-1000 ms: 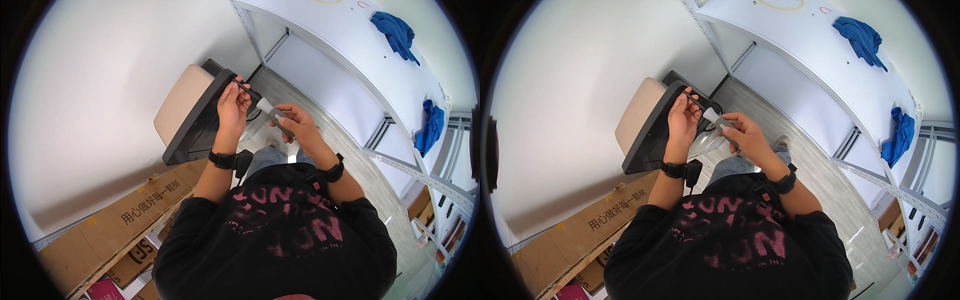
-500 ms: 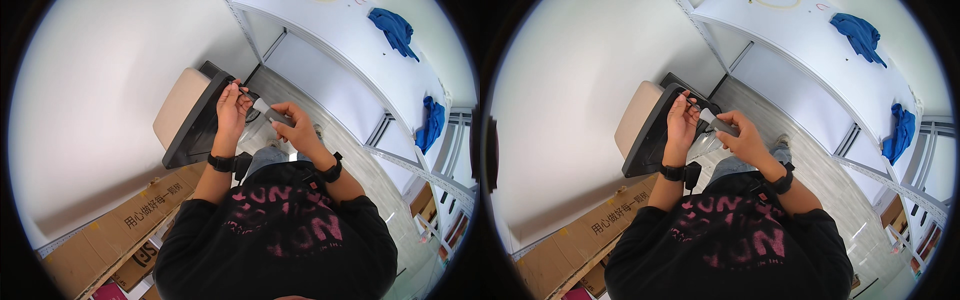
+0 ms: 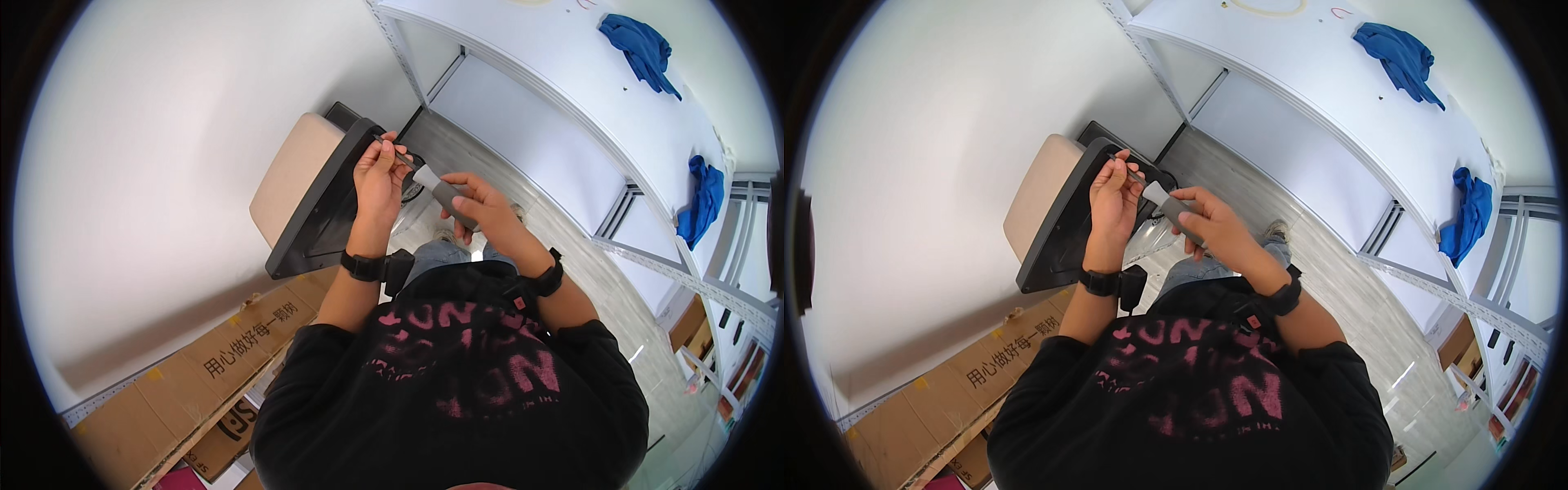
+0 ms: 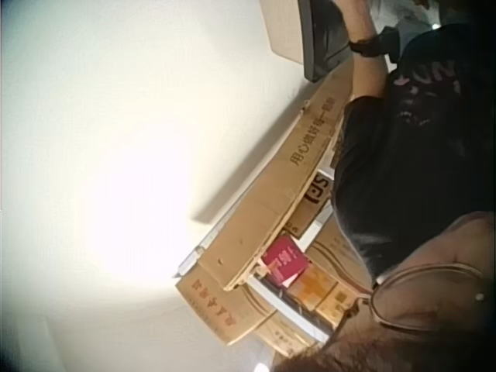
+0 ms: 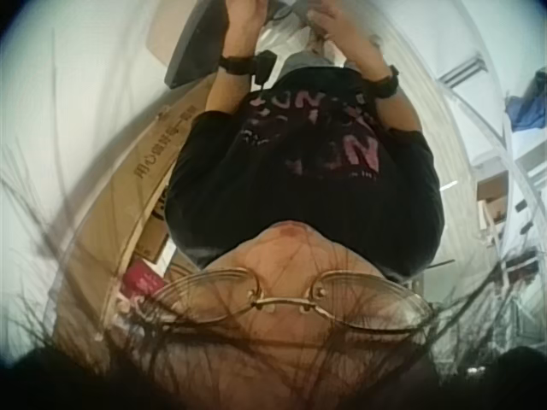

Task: The person uses a screwdriver to remove screws from the back panel of a beige and black electronic device. They then remove the back panel to expose the internal components and continue unscrewing additional fasteners from the device's interior.

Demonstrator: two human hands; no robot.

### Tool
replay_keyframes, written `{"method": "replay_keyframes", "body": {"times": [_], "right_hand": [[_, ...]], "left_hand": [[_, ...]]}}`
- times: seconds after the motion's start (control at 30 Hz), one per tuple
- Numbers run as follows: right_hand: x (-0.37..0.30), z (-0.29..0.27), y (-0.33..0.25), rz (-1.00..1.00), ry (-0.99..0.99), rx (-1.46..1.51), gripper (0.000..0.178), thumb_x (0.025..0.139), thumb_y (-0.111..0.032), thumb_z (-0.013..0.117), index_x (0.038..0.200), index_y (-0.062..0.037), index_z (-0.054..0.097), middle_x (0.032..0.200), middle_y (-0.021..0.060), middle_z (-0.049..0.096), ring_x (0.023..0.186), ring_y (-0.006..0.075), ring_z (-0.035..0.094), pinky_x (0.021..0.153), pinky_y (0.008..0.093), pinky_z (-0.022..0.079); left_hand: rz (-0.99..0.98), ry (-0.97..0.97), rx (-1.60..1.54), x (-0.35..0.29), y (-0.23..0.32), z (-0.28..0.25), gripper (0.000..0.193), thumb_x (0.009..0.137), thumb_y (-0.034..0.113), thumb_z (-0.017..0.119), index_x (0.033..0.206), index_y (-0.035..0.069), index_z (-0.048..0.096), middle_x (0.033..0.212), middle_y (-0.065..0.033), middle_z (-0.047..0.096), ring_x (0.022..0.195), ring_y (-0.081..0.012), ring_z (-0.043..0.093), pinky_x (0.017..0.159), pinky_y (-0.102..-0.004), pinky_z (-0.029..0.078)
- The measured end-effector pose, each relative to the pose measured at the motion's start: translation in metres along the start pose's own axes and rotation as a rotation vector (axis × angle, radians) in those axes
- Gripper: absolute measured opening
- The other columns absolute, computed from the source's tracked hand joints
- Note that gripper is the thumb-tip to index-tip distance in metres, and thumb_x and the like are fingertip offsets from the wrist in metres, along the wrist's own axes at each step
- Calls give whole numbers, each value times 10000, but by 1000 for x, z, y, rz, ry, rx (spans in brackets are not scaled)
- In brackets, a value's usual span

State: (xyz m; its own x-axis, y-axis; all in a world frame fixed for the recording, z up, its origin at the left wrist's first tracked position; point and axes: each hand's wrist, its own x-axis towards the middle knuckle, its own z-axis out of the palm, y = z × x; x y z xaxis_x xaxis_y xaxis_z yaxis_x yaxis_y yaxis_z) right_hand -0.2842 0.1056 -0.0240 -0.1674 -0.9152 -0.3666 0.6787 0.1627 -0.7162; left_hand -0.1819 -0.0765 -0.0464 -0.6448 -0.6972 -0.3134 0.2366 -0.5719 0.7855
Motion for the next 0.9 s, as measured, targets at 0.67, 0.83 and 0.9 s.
{"method": "replay_keyframes", "body": {"times": [0.67,0.83,0.9], "right_hand": [[6,7,11,-290,163,-545,468,837,-160,557,1271,-48,423,1003,96,543,701,159,603,480,230,476],[5,2,-4,153,35,213,472,796,-47,631,1234,-43,455,1002,85,524,774,121,559,473,225,451],[6,1,-1,107,55,100,475,796,-60,643,1231,-30,456,1024,88,516,776,125,562,455,226,443]], "left_hand": [[-114,-75,175,2,14,-5,232,953,168,500,1118,10,539,848,-57,631,761,-158,646,666,-264,540],[-68,-60,170,-3,13,-1,248,948,181,513,1126,9,536,861,-59,629,749,-155,645,656,-265,541],[-94,-67,132,-3,16,3,249,949,178,512,1128,8,536,860,-56,629,746,-151,644,653,-263,540]]}}
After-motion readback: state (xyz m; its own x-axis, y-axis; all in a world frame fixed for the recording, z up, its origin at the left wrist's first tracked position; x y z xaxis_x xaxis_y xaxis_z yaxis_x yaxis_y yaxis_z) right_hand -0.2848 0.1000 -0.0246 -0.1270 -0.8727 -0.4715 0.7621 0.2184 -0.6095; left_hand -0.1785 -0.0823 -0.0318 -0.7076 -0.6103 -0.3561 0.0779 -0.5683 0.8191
